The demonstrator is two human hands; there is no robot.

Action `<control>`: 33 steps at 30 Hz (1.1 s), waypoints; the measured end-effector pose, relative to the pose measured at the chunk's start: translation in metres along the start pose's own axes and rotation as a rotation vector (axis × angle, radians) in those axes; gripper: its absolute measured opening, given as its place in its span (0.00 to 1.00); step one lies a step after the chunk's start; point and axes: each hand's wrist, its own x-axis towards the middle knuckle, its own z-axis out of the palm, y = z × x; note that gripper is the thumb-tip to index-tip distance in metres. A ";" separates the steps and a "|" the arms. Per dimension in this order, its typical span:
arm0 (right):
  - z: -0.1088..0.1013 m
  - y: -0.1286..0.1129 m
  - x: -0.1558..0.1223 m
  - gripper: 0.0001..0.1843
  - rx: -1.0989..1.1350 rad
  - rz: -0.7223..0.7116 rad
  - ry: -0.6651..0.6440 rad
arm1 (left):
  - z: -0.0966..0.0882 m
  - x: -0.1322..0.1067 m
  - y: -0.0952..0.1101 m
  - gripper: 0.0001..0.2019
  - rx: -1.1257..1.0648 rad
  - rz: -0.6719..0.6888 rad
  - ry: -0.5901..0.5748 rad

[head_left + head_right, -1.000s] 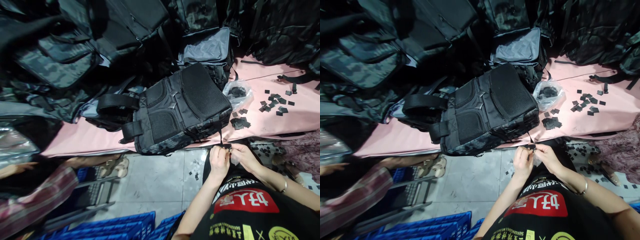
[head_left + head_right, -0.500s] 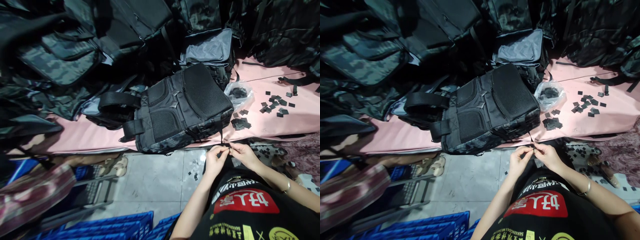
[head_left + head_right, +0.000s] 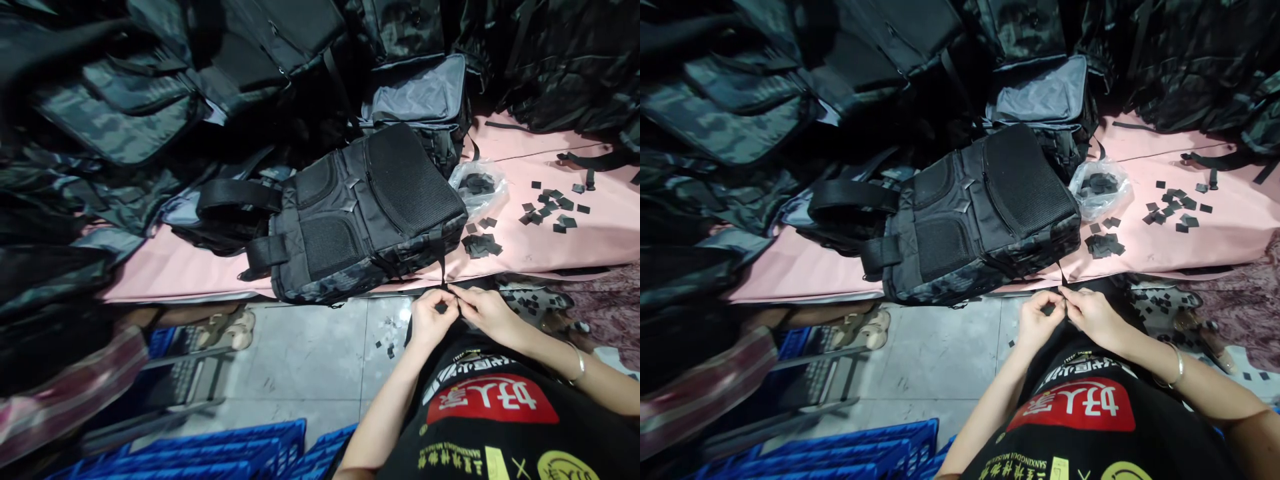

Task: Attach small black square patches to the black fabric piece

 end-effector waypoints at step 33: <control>0.010 0.010 0.008 0.08 -0.013 -0.072 0.365 | 0.023 0.004 0.001 0.06 0.215 0.227 0.333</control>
